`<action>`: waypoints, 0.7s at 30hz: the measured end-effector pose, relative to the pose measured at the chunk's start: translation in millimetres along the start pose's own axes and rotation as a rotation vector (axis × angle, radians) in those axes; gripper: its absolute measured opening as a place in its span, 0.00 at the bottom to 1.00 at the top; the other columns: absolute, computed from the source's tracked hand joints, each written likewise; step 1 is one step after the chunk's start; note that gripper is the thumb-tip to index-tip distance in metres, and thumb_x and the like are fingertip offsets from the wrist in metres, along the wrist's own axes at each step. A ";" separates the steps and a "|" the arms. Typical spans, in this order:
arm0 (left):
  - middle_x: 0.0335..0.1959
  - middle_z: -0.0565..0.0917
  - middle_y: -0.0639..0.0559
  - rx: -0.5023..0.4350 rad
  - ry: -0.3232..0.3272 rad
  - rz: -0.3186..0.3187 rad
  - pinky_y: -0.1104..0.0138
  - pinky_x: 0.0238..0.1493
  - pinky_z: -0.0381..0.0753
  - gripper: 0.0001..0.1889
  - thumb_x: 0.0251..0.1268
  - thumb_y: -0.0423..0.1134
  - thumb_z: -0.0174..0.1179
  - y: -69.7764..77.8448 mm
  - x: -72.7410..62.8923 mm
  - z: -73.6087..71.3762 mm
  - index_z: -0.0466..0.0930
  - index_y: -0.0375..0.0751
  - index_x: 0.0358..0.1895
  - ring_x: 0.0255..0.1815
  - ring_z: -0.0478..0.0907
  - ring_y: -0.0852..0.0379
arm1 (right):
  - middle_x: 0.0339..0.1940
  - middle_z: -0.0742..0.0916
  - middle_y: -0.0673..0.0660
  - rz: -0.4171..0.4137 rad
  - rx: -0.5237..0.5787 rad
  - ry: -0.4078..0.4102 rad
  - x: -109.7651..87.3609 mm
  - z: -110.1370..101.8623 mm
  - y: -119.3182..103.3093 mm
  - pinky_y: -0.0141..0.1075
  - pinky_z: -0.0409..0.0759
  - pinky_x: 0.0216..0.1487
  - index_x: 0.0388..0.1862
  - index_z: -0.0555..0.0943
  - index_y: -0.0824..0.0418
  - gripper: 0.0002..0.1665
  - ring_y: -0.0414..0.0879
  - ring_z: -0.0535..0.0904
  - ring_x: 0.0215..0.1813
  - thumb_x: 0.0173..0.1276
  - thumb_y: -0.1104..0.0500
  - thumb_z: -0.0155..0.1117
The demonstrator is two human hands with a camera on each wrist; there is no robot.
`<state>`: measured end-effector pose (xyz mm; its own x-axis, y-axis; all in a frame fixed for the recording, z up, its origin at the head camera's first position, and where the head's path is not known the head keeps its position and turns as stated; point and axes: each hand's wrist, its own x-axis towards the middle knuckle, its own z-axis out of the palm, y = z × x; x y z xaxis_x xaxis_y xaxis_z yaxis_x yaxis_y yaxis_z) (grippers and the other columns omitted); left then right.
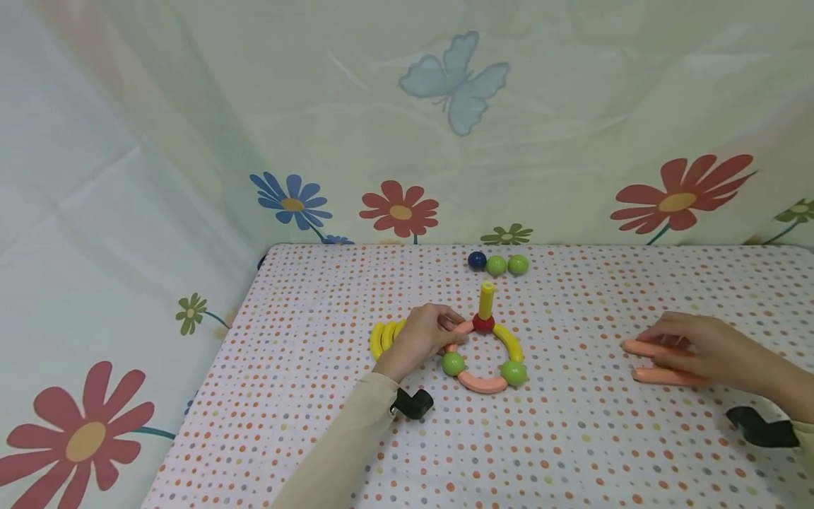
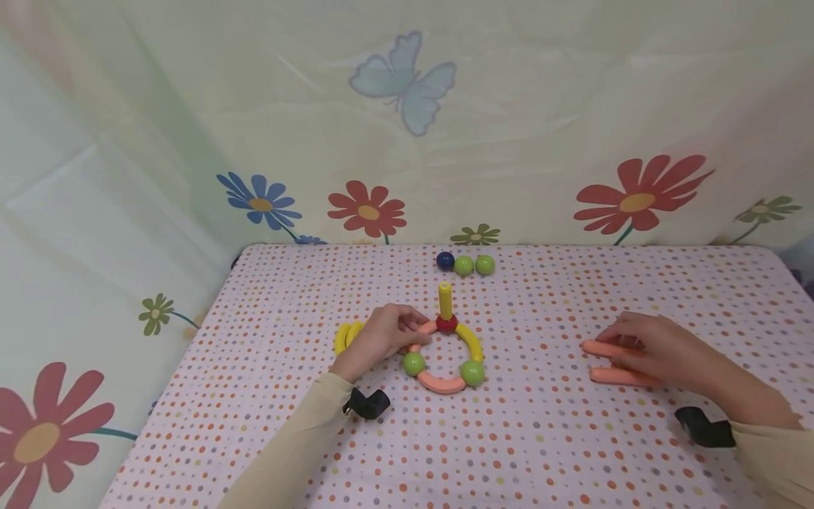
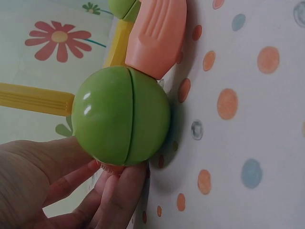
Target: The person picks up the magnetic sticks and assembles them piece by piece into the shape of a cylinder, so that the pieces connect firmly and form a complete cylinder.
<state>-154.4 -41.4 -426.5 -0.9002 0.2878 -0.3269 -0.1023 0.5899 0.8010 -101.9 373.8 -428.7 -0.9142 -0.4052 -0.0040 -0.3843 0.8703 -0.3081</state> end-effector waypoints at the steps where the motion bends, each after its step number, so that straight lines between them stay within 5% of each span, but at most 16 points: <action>1: 0.35 0.84 0.55 0.005 0.004 -0.004 0.72 0.30 0.84 0.15 0.64 0.35 0.75 -0.2 0.1 -0.7 0.87 0.40 0.53 0.26 0.81 0.61 | 0.33 0.83 0.46 0.000 -0.005 -0.014 4.8 -0.9 -4.7 0.34 0.79 0.31 0.42 0.87 0.64 0.14 0.32 0.75 0.31 0.56 0.72 0.79; 9: 0.34 0.83 0.55 0.006 0.012 -0.022 0.72 0.30 0.83 0.14 0.64 0.35 0.75 -3.8 1.4 -2.9 0.88 0.40 0.52 0.26 0.80 0.61 | 0.38 0.84 0.40 -0.187 0.179 0.166 39.2 2.0 -69.6 0.33 0.85 0.35 0.44 0.85 0.56 0.20 0.30 0.78 0.38 0.55 0.68 0.83; 15: 0.33 0.84 0.55 -0.016 0.010 -0.003 0.72 0.30 0.83 0.14 0.64 0.34 0.75 -2.9 1.9 -1.6 0.87 0.39 0.52 0.26 0.80 0.61 | 0.41 0.84 0.39 -0.359 0.396 0.203 57.6 4.8 -124.4 0.36 0.87 0.40 0.46 0.83 0.52 0.27 0.33 0.81 0.42 0.53 0.73 0.82; 21: 0.34 0.84 0.55 -0.026 -0.007 0.023 0.72 0.30 0.84 0.15 0.64 0.34 0.75 -4.0 2.2 -0.8 0.87 0.39 0.53 0.26 0.81 0.62 | 0.44 0.84 0.47 -0.379 0.689 0.228 60.9 16.9 -150.2 0.32 0.85 0.49 0.49 0.81 0.57 0.27 0.38 0.82 0.46 0.56 0.79 0.77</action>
<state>-156.3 -43.8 -430.0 -0.8996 0.3063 -0.3113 -0.0922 0.5635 0.8210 -97.7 213.7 -398.8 -0.7704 -0.5053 0.3887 -0.5751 0.2878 -0.7657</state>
